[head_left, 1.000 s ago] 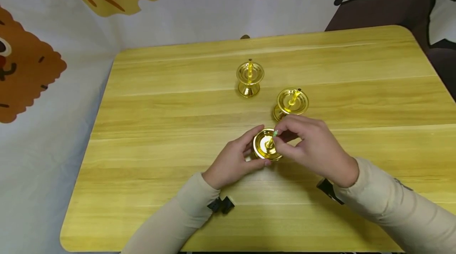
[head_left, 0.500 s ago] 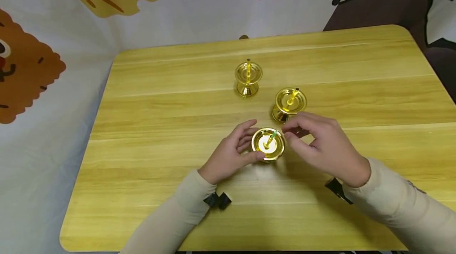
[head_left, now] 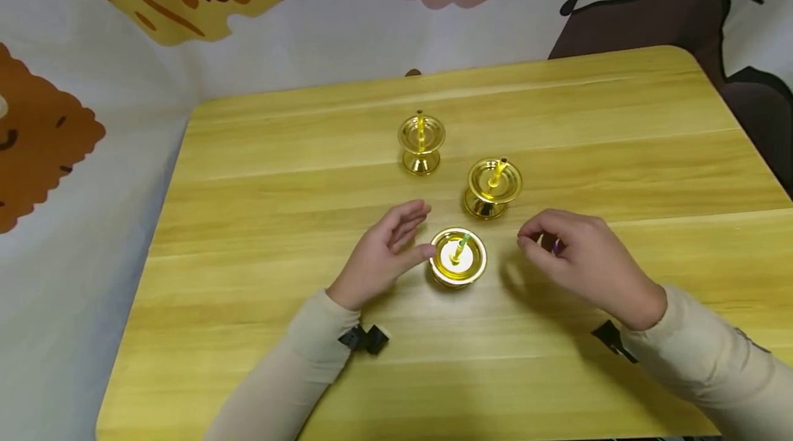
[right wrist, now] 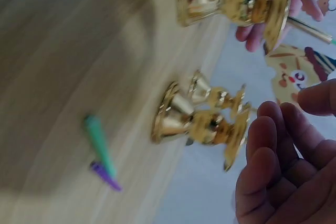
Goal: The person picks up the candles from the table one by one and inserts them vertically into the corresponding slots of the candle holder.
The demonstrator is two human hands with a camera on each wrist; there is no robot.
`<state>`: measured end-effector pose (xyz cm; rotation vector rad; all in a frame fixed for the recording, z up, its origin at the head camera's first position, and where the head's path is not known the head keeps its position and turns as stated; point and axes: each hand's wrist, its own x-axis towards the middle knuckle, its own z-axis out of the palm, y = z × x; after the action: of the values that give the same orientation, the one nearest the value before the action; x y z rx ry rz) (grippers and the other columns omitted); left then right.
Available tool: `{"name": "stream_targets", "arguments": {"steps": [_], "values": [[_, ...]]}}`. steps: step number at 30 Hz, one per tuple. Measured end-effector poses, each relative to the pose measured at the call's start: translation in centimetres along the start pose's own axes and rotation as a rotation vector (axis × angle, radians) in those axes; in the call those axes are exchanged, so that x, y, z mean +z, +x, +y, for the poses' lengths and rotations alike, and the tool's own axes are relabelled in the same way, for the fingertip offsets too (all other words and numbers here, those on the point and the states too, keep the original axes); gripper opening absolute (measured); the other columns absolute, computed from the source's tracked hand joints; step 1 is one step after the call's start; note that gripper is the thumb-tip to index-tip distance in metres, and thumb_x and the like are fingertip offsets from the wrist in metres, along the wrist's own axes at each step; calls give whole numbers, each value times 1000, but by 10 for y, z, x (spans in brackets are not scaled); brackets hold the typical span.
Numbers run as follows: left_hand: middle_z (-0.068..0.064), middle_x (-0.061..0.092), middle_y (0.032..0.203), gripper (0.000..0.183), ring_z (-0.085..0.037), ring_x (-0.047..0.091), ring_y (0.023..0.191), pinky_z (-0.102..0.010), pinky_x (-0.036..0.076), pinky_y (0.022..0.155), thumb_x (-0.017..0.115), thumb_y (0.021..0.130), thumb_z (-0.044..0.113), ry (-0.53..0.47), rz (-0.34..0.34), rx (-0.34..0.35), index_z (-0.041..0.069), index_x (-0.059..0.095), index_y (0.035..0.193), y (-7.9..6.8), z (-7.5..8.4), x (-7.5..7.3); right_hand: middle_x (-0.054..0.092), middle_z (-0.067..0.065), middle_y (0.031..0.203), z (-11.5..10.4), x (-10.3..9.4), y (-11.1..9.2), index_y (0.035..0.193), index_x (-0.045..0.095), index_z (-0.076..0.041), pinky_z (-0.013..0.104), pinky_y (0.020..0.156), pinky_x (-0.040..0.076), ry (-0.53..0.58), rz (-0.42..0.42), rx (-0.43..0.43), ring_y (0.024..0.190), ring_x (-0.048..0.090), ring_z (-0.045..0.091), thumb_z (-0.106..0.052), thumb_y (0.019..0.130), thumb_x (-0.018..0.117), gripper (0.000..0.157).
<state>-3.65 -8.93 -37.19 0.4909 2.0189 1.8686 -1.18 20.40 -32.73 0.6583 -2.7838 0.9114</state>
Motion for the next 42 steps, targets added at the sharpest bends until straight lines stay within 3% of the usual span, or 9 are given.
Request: {"name": "stream_targets", "arguments": {"steps": [6, 9, 14, 23, 28, 33, 42], "values": [[-17, 43, 154, 68, -28, 41, 142, -35, 36, 117, 75, 92, 11, 7, 2, -13, 0, 41, 149, 16, 0, -4, 61, -13, 72, 14, -4, -1, 86, 73, -17, 24, 53, 45, -105, -82, 100, 62, 52, 4, -16, 88, 75, 3], [-14, 43, 154, 68, -26, 42, 142, -31, 36, 115, 76, 91, 12, 15, -5, -8, 2, 41, 150, 27, 1, -4, 61, -11, 69, 19, -5, -1, 86, 73, -16, 25, 52, 44, -142, -129, 161, 59, 51, 5, -19, 91, 74, 6], [-8, 45, 153, 69, -20, 44, 140, -23, 38, 112, 76, 91, 13, 32, -14, -25, 4, 41, 150, 43, 2, -4, 65, -9, 72, 29, -5, -2, 84, 71, -14, 29, 53, 46, -182, -181, 191, 58, 52, 5, -18, 90, 73, 8], [-8, 45, 153, 75, -17, 46, 139, -22, 39, 111, 77, 91, 16, 89, -85, -60, 3, 37, 153, 65, 0, -4, 62, -10, 66, 41, -7, -6, 74, 68, -16, 35, 56, 49, -242, -343, 286, 58, 53, 7, -26, 90, 74, 20], [-10, 44, 154, 75, -19, 46, 138, -22, 40, 110, 76, 91, 17, 119, -142, -61, 1, 36, 153, 81, 4, -6, 60, -10, 65, 45, -5, -6, 73, 67, -17, 34, 54, 47, -249, -354, 288, 58, 51, 8, -22, 90, 74, 19], [-10, 46, 153, 75, -18, 47, 138, -22, 41, 109, 77, 90, 15, 106, -143, -68, 2, 38, 152, 95, 7, -6, 55, -9, 65, 45, 2, -8, 75, 68, -14, 32, 57, 44, -231, -328, 267, 59, 47, 11, -14, 89, 71, 14], [-13, 38, 158, 84, -24, 43, 141, -27, 39, 113, 80, 86, 6, 81, -223, -67, 0, 31, 154, 112, 3, 10, 46, -7, 64, 43, 10, -13, 71, 61, -16, 29, 56, 38, -220, -323, 198, 60, 43, 11, -9, 91, 70, 23]]}}
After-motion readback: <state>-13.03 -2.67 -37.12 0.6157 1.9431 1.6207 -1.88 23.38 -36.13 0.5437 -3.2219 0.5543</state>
